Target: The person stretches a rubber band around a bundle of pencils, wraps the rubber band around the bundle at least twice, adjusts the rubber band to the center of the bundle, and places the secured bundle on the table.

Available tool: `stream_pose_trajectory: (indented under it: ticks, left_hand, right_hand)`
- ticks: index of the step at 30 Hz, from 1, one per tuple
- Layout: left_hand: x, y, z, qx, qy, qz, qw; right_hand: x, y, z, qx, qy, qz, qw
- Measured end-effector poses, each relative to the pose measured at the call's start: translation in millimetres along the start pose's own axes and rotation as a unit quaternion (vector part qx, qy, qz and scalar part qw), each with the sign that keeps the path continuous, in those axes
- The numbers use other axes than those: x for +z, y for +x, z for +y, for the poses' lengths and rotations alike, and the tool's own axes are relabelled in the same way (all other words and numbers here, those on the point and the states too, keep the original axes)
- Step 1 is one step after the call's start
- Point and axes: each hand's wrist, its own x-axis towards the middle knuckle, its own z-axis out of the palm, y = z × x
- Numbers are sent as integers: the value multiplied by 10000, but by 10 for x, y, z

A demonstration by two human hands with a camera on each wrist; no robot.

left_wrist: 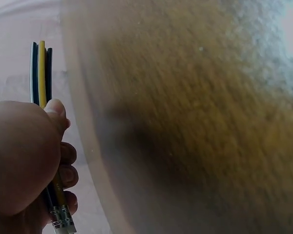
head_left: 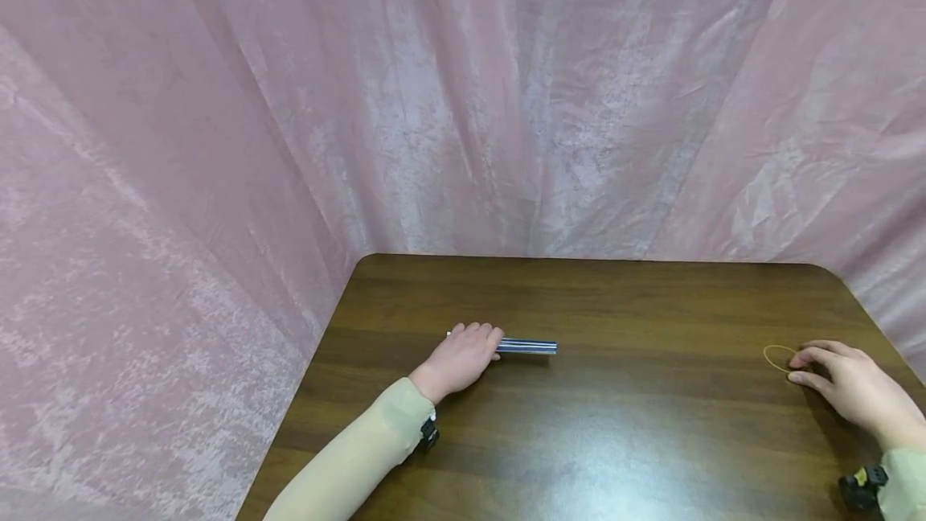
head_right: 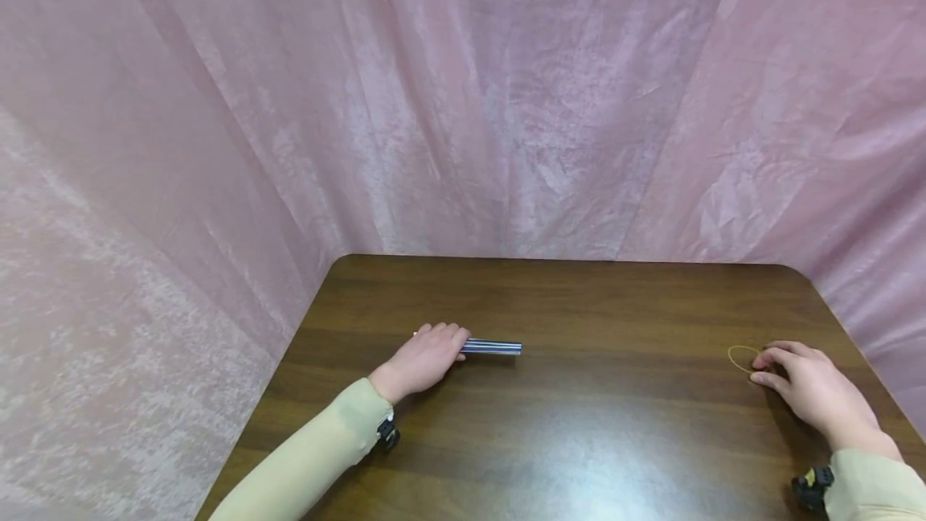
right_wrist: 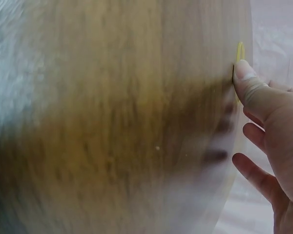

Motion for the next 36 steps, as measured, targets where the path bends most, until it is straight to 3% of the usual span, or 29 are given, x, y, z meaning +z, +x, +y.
stream_pose_trajectory:
  ticks: [10, 17, 23, 28, 33, 36]
  left_hand:
    - [24, 41, 38, 28, -89, 19, 10000]
    - [38, 78, 16, -111, -165, 39, 9998]
    - [45, 109, 19, -160, -195, 39, 9997]
    - [63, 127, 20, -147, -236, -32, 9996]
    - [77, 140, 47, -154, -166, 71, 9997]
    - [74, 158, 88, -162, -98, 221, 9996]
  right_hand:
    - [45, -25, 52, -481, 51, 511, 9975]
    - [53, 14, 16, -88, 18, 185, 9998]
    - [101, 53, 17, -202, 12, 312, 9993]
    - [76, 90, -49, 141, 472, 221, 9985]
    - [100, 175, -278, 550, 1143, 754, 9891]
    - [144, 231, -473, 930, 1372, 850, 9825]
